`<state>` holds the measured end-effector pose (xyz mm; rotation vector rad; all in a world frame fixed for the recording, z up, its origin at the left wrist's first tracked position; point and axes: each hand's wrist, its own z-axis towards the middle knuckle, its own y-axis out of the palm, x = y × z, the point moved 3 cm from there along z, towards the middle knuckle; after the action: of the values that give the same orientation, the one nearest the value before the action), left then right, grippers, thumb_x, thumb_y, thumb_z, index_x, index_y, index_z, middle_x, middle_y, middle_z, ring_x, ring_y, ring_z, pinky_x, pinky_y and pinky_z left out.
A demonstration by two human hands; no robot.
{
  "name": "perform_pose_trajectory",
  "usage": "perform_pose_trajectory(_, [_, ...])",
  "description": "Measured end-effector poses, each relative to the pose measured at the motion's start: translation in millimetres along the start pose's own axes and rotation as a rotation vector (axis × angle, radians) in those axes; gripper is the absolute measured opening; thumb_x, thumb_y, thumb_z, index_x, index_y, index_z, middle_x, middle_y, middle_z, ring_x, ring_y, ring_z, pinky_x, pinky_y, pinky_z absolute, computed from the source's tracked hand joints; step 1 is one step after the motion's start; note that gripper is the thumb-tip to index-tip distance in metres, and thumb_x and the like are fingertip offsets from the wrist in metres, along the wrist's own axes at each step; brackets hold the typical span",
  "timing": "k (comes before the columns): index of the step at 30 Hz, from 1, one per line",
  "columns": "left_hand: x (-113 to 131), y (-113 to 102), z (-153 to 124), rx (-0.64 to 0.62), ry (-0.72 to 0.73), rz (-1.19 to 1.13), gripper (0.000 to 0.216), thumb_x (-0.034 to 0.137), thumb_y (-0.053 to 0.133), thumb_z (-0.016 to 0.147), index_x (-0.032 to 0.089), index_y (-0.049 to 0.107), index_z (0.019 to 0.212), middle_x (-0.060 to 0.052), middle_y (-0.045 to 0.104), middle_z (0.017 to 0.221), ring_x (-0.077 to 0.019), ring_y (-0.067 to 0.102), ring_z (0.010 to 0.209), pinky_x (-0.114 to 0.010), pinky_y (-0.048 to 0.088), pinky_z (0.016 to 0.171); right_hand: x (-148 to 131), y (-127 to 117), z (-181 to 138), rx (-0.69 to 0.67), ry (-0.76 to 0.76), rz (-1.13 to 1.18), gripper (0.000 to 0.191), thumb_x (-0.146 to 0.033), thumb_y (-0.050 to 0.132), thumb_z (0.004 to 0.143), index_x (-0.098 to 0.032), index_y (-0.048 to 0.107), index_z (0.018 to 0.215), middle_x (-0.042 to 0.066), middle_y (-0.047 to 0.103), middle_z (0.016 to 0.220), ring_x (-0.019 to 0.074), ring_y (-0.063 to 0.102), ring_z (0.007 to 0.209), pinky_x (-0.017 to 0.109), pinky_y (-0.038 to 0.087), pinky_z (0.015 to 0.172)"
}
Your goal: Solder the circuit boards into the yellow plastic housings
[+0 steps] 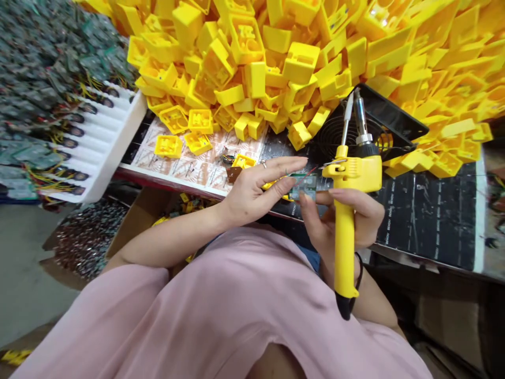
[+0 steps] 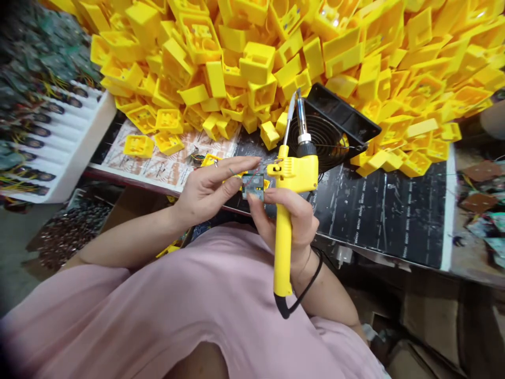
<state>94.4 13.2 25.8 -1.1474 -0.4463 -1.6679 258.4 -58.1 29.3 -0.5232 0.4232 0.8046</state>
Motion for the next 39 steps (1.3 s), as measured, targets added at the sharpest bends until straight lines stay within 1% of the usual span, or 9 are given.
perform_pose_trajectory(3, [-4.8,4.4,4.4,0.081,0.14,-0.022,0.029,0.028,0.068,0.104,0.026,0.08,0.131,-0.008,0.079,0.134,-0.0195,0.075,0.126,-0.029,0.059,0.113,0.0,2.8,0.3,0.002,-0.059,-0.043,0.039,-0.019,0.085,0.09,-0.024,0.062,0.121,-0.005,0.068,0.091,0.0122,0.074,0.068,0.023,0.067,0.071])
perform_pose_trajectory(8, [-11.4,9.2,7.8,0.091,-0.158,-0.255,0.019,0.036,0.078,0.099,0.025,0.087,0.111,-0.005,0.086,0.11,-0.0179,0.082,0.104,-0.025,0.066,0.094,2.9,3.6,-3.0,-0.007,-0.073,-0.042,0.047,-0.023,0.088,0.088,-0.027,0.06,0.126,-0.005,0.068,0.094,0.0128,0.074,0.066,0.026,0.069,0.07])
perform_pose_trajectory(19, [-9.9,20.9,-2.9,0.259,-0.073,-0.423,0.011,0.033,0.07,0.106,0.029,0.079,0.102,0.005,0.085,0.11,-0.0143,0.079,0.113,-0.029,0.064,0.102,-0.6,10.0,-9.4,-0.056,0.147,0.066,0.042,-0.021,0.082,0.093,-0.033,0.059,0.127,-0.005,0.068,0.091,0.015,0.073,0.063,0.029,0.067,0.063])
perform_pose_trajectory(21, [-3.6,12.6,-4.3,0.275,-0.049,-0.409,0.014,0.038,0.066,0.108,0.029,0.075,0.1,0.005,0.084,0.102,-0.0154,0.079,0.114,-0.032,0.065,0.102,1.3,6.8,-8.2,-0.086,0.177,0.091,0.043,-0.02,0.081,0.094,-0.034,0.058,0.126,-0.003,0.071,0.093,0.017,0.075,0.067,0.03,0.068,0.065])
perform_pose_trajectory(24, [9.2,-20.1,2.0,0.311,-0.048,-0.311,0.017,0.039,0.065,0.108,0.028,0.072,0.098,0.007,0.077,0.08,-0.0102,0.078,0.081,-0.024,0.064,0.077,13.5,-3.0,-5.1,-0.244,0.122,0.119,0.055,-0.027,0.086,0.09,-0.033,0.053,0.133,0.002,0.076,0.11,0.021,0.08,0.082,0.037,0.07,0.079])
perform_pose_trajectory(28, [14.2,-62.9,24.0,-0.027,-0.168,0.157,0.017,0.036,0.07,0.102,0.023,0.075,0.093,0.004,0.073,0.077,-0.0094,0.067,0.065,-0.023,0.052,0.061,42.6,-8.5,-5.0,-0.525,-0.109,-0.061,0.058,-0.039,0.083,0.093,-0.027,0.048,0.138,0.01,0.074,0.126,0.0299,0.078,0.11,0.054,0.066,0.098])
perform_pose_trajectory(32, [-2.4,-54.1,32.0,-0.454,-0.091,0.807,0.027,0.033,0.057,0.102,0.02,0.079,0.094,-0.003,0.078,0.087,-0.019,0.073,0.083,-0.03,0.051,0.072,56.8,4.5,-9.0,-0.537,-0.208,-0.154,0.042,-0.03,0.078,0.097,-0.025,0.056,0.132,0.004,0.078,0.105,0.0259,0.079,0.098,0.047,0.065,0.094])
perform_pose_trajectory(36, [-20.0,-21.5,23.3,-0.589,0.038,1.072,0.032,0.026,0.051,0.104,0.018,0.08,0.092,-0.006,0.078,0.083,-0.0232,0.074,0.08,-0.035,0.049,0.072,44.5,5.1,-7.0,-0.465,-0.237,-0.217,0.038,-0.03,0.082,0.095,-0.025,0.062,0.127,0.004,0.08,0.102,0.0229,0.079,0.088,0.042,0.063,0.095])
perform_pose_trajectory(39, [-24.3,-14.7,17.2,-0.585,0.074,1.059,0.028,0.023,0.053,0.103,0.019,0.079,0.095,-0.005,0.079,0.082,-0.0226,0.073,0.079,-0.035,0.049,0.076,34.0,-18.1,0.4,-0.379,-0.203,-0.181,0.028,-0.027,0.083,0.093,-0.026,0.068,0.118,-0.001,0.079,0.086,0.0169,0.074,0.069,0.03,0.062,0.076])
